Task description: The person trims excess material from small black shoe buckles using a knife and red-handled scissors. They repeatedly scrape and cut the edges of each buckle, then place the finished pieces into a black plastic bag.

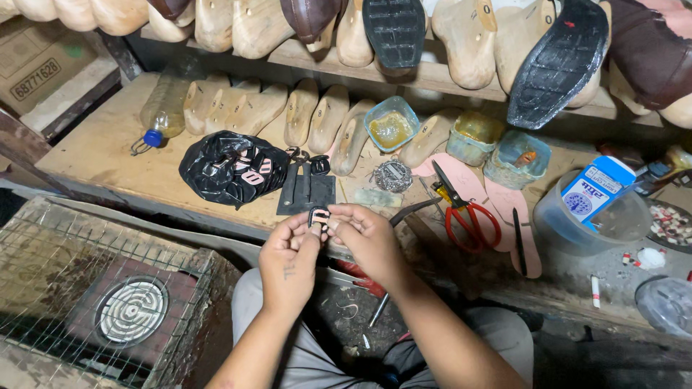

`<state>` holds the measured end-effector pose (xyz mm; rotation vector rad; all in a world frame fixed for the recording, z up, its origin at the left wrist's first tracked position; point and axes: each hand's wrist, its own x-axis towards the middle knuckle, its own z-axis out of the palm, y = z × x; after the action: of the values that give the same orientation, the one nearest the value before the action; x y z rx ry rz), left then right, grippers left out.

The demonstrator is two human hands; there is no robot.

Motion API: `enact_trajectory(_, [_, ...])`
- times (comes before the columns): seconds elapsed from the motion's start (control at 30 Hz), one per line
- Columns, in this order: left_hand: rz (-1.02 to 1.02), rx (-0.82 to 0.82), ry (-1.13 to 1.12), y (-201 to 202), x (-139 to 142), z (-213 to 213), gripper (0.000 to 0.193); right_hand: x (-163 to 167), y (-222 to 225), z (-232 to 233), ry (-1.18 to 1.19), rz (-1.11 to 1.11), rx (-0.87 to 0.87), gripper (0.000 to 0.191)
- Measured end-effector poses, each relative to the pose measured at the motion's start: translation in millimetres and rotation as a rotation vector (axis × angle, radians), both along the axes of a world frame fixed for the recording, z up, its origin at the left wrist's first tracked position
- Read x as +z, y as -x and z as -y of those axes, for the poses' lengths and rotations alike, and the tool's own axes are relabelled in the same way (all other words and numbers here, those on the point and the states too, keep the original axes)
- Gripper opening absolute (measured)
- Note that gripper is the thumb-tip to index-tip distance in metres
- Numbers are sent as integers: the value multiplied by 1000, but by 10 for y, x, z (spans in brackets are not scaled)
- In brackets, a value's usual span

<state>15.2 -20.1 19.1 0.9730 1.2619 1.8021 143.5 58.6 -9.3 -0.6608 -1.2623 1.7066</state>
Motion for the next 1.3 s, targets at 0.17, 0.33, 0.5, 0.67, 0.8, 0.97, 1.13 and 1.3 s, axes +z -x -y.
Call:
enact_trajectory(0.17, [40,-17,2,5,-15,14,26,10,-12,0,-23,-29,-31,24])
enact_trajectory(0.33, [23,10,-3,99,-69,-25,18,50,-88,42,-92,-53,37,33])
enact_trajectory(0.5, [-127,5,16,124,-55,6,21,150,-155,48,-32,-27,81,32])
enact_trajectory(0.67, [126,-54,128,23,-13,-19,27,316,-176,191,-487,335,-270,18])
enact_trajectory(0.8, [194,-152,116,-23,-36,-44,40,422,-190,327,-983,471,-364,14])
enact_trajectory(0.97, [143,-94,195,65,-29,-66,35,443,-455,217,-862,611,-316,13])
enact_trajectory(1.13, [173,-88,193,176,20,-74,31,277,-1020,-54,-918,1133,-478,18])
enact_trajectory(1.3, [68,-45,114,163,15,-114,36,3,-1216,-200,-834,1209,-492,34])
